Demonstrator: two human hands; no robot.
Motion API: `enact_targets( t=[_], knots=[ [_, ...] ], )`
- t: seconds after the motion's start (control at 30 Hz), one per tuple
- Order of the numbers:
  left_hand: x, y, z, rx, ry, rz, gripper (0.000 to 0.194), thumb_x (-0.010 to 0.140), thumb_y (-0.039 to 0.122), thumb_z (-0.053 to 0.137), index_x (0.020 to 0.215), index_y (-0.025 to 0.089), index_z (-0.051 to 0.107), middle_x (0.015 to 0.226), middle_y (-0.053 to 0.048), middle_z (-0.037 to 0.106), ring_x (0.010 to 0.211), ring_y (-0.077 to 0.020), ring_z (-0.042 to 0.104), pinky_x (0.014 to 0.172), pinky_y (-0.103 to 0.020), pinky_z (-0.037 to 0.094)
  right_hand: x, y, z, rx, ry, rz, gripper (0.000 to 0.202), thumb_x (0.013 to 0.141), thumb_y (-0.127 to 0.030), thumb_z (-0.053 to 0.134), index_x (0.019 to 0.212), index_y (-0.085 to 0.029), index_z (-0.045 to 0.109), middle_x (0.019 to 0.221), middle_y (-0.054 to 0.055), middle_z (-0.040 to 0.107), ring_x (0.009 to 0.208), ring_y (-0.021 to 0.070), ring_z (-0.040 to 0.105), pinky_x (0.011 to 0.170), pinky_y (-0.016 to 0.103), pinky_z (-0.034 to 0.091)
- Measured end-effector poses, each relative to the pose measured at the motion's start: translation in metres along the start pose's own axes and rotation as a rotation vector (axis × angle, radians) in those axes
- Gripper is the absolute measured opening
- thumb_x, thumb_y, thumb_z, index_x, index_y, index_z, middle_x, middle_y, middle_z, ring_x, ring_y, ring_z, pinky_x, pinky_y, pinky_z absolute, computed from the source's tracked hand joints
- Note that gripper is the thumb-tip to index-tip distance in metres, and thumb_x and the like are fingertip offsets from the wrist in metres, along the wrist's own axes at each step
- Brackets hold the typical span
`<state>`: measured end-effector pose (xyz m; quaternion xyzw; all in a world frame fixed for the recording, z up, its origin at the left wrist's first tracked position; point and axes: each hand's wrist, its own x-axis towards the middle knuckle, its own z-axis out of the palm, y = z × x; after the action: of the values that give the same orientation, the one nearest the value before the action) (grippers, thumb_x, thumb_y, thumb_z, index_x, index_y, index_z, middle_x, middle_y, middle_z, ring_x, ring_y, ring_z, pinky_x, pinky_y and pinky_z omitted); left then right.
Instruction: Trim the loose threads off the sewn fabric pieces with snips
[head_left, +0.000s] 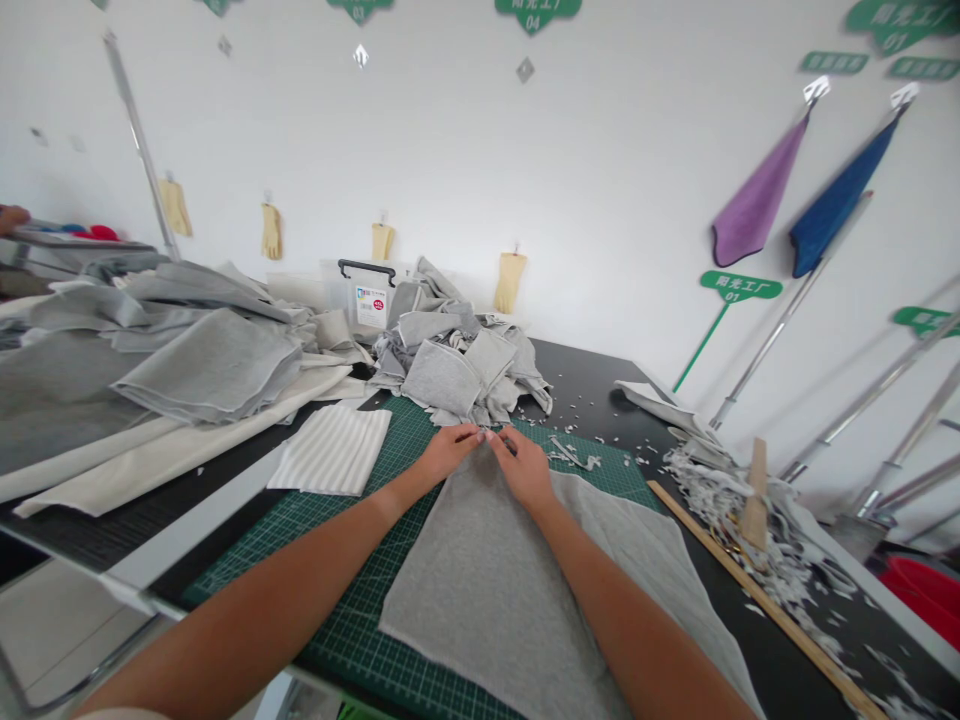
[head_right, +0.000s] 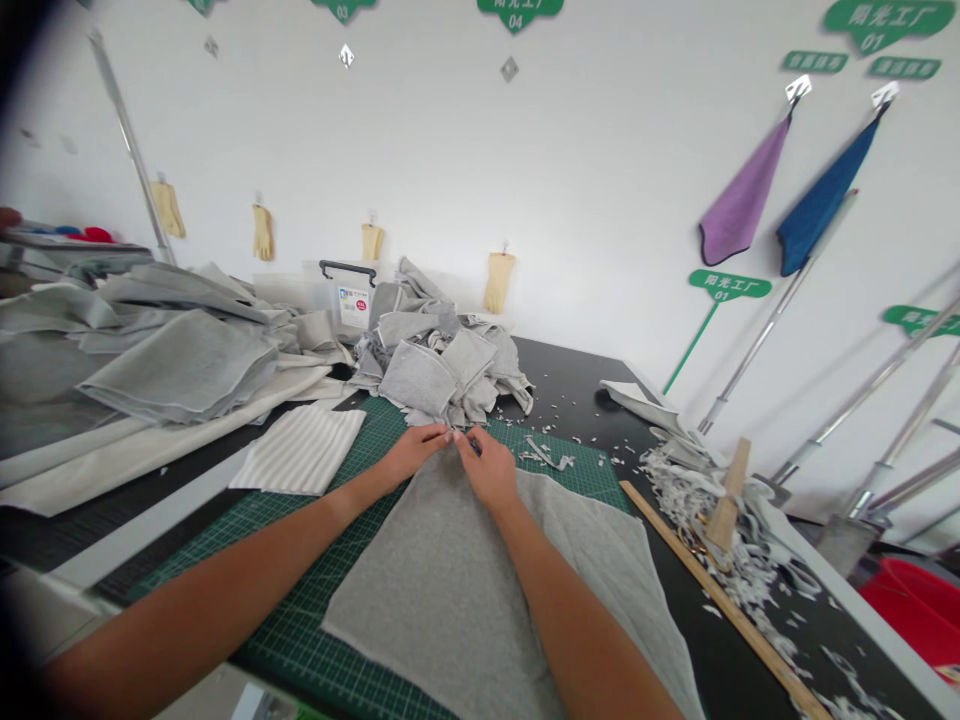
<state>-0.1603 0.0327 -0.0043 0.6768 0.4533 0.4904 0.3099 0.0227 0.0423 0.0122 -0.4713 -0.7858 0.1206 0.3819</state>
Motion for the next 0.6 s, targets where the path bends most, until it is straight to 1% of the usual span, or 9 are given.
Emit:
enact_targets(
  t=[0.17,0.33,0.5,0.6],
  knots=[
    [0.000,0.001,0.000,0.013,0.008,-0.004,0.037,0.092,0.048,0.051,0.084,0.016,0.068,0.080,-0.001,0.065,0.078,-0.0172,0.057,0.070,-0.024,0.042,0.000,0.000,0.000,-0.002,0.002,0.010,0.047,0.096,-0.064,0.041,0.079,-0.025,0.062,0.067,-0.002,0.060,0.063,0.0161,0.053,0.059,0.025,0.029],
    [0.001,-0.001,0.000,-0.002,0.011,0.022,0.034,0.093,0.045,0.051,0.085,0.015,0.066,0.080,0.000,0.064,0.078,-0.0159,0.055,0.072,-0.024,0.042,0.000,0.002,0.001,0.025,0.029,0.042,0.048,0.095,-0.065,0.042,0.079,-0.024,0.063,0.068,-0.002,0.061,0.063,0.0162,0.053,0.060,0.025,0.030],
    [0.000,0.000,-0.001,-0.001,0.012,0.011,0.033,0.092,0.045,0.051,0.080,0.016,0.061,0.073,0.001,0.058,0.072,-0.0142,0.052,0.067,-0.024,0.040,0.004,0.007,0.001,0.150,0.057,0.101,0.050,0.094,-0.066,0.044,0.077,-0.023,0.063,0.061,-0.003,0.055,0.059,0.0158,0.049,0.058,0.025,0.031],
    [0.000,0.001,0.000,0.016,0.013,0.004,0.035,0.092,0.047,0.051,0.079,0.016,0.060,0.073,0.001,0.058,0.072,-0.0146,0.052,0.067,-0.024,0.041,0.009,0.012,0.003,0.261,0.041,0.140,0.050,0.091,-0.067,0.048,0.083,-0.022,0.066,0.059,-0.003,0.053,0.055,0.0147,0.044,0.055,0.026,0.031]
  ],
)
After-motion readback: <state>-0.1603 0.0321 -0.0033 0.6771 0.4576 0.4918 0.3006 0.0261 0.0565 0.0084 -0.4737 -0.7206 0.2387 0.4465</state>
